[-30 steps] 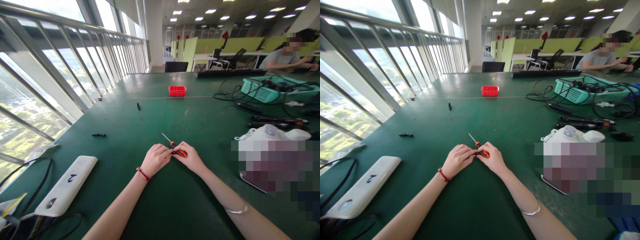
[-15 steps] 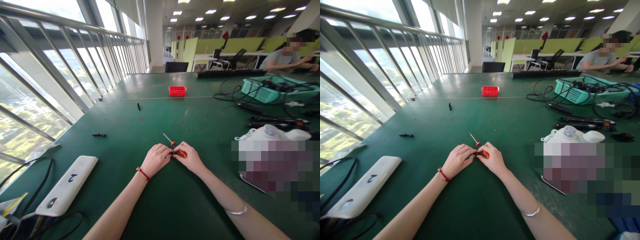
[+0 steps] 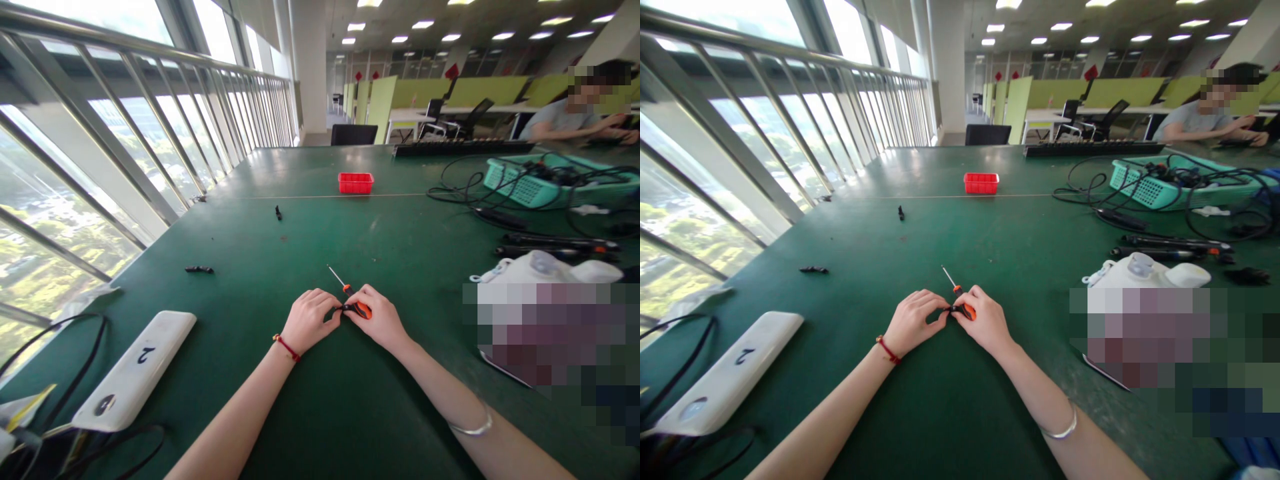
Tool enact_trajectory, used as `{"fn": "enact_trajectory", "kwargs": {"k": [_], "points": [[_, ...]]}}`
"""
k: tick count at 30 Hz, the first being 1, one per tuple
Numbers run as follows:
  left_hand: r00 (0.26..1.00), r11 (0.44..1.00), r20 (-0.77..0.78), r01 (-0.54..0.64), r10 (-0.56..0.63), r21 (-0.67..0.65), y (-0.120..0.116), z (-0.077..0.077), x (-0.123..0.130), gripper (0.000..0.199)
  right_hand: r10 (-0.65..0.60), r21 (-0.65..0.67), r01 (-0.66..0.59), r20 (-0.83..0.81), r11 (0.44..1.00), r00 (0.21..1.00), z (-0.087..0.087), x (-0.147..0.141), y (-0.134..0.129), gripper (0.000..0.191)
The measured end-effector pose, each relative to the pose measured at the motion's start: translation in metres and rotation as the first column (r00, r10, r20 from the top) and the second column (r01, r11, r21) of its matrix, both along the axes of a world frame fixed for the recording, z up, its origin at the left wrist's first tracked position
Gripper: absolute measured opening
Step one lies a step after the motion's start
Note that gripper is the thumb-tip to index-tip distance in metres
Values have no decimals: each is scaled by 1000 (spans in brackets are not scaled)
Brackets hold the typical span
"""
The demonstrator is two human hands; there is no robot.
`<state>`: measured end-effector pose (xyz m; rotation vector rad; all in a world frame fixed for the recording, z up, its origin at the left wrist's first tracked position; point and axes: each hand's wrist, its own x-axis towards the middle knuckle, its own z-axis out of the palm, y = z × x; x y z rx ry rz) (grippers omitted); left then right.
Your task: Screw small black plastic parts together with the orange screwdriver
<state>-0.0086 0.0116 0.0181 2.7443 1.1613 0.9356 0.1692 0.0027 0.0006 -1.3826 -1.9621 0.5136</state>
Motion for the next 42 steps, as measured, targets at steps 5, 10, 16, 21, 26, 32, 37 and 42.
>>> {"fn": "enact_trajectory", "kwargs": {"k": [5,10,16,21,26,32,37,42], "points": [[997,987,62,-25,35,-157,1,1,1,7,27,19,-27,-14,999,1000,-1,1,0,7],[992,966,124,11,21,-258,3,-1,-1,7,50,18,-50,-1,999,999,1,1,-1,8],[991,970,132,8,25,-245,4,-2,-3,2,46,27,-46,-10,999,999,3,2,-2,8],[994,981,109,-3,24,-194,4,-3,-2,2,49,34,-49,7,998,999,4,2,-3,8],[994,985,104,4,14,-174,4,-4,-3,4,59,51,-60,14,997,998,4,2,-3,9],[991,975,133,16,14,-222,5,-4,-4,3,78,61,-79,5,995,997,5,3,-4,10],[987,975,157,19,16,-220,5,-4,-4,6,80,57,-79,-21,995,997,2,3,-3,9],[986,979,162,76,-46,-187,7,-7,-8,13,83,37,-81,-44,996,996,2,3,-2,9]]}}
